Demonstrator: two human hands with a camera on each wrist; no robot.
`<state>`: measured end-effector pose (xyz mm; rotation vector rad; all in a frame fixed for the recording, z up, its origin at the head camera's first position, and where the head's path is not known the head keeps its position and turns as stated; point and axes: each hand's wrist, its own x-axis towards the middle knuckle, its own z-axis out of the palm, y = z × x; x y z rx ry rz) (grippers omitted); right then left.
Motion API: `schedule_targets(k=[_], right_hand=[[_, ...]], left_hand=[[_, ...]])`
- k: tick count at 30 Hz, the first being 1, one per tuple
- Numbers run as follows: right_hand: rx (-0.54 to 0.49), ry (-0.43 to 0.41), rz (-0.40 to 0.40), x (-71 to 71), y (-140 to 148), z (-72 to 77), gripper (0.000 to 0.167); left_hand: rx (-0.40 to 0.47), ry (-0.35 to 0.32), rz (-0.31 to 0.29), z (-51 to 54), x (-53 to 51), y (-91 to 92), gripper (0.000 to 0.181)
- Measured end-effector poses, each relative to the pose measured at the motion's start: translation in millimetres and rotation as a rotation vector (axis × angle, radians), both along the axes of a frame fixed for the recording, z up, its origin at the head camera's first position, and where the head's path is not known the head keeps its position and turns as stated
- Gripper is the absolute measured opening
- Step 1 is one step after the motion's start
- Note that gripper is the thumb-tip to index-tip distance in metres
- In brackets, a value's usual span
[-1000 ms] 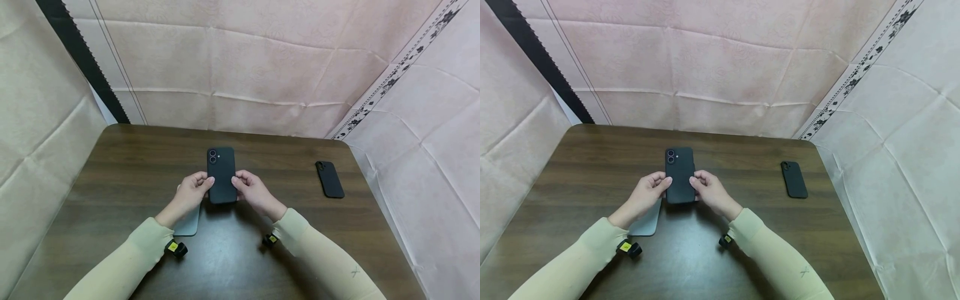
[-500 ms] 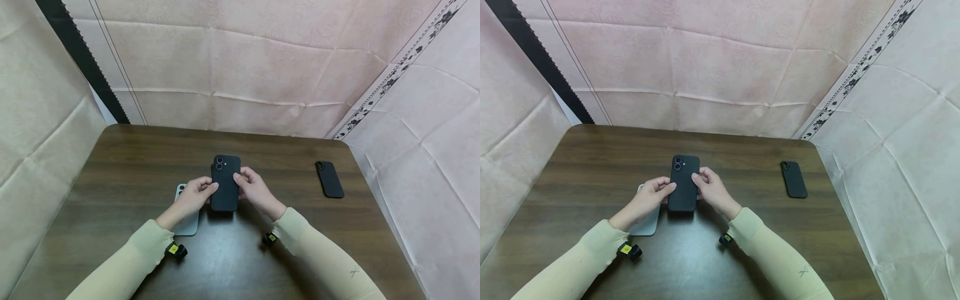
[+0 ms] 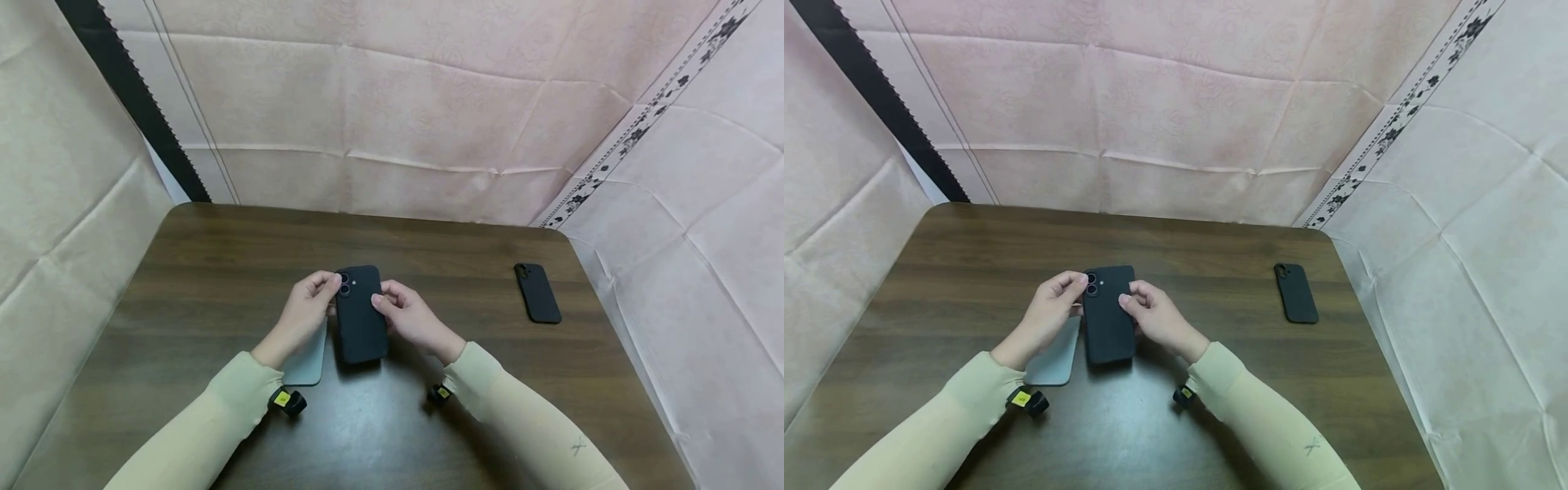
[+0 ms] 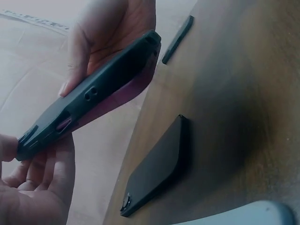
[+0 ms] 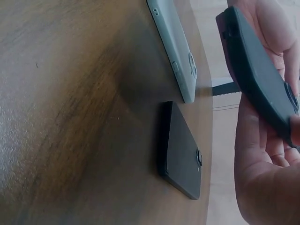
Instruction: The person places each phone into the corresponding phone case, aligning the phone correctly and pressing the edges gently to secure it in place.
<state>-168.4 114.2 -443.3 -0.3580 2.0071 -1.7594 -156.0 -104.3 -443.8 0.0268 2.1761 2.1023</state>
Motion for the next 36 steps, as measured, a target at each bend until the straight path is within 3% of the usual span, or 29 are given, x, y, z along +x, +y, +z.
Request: schedule_targets(k=[7,18,28,31,36], right_hand=[[0.005,0.018,0.037,1.7,-0.7,3.4,0.027],[0.027,0.035,0.017,0.8,1.6,2.8,0.021],[0.05,0.056,0.044,3.1,1.7,3.9,0.022],[0.034,0.041,0.022,2.9,1.7,2.4,0.022],[-0.081,-0.038,-0.102,-0.1,2.4,-1.2,0.026]], left_hand=[[0.057,0.034,0.008,-1.9,0.6,0.6,0.035],[0.099,-0.031,-0.042,3.5,-0.6,3.1,0.049],[0.116,-0.023,-0.014,0.1,-0.7,3.2,0.041],[0.101,-0.031,-0.021,-2.0,-1.1,4.0,0.044],[-0.036,-0.085,-0.078,-6.4,-1.5,6.9,0.042]])
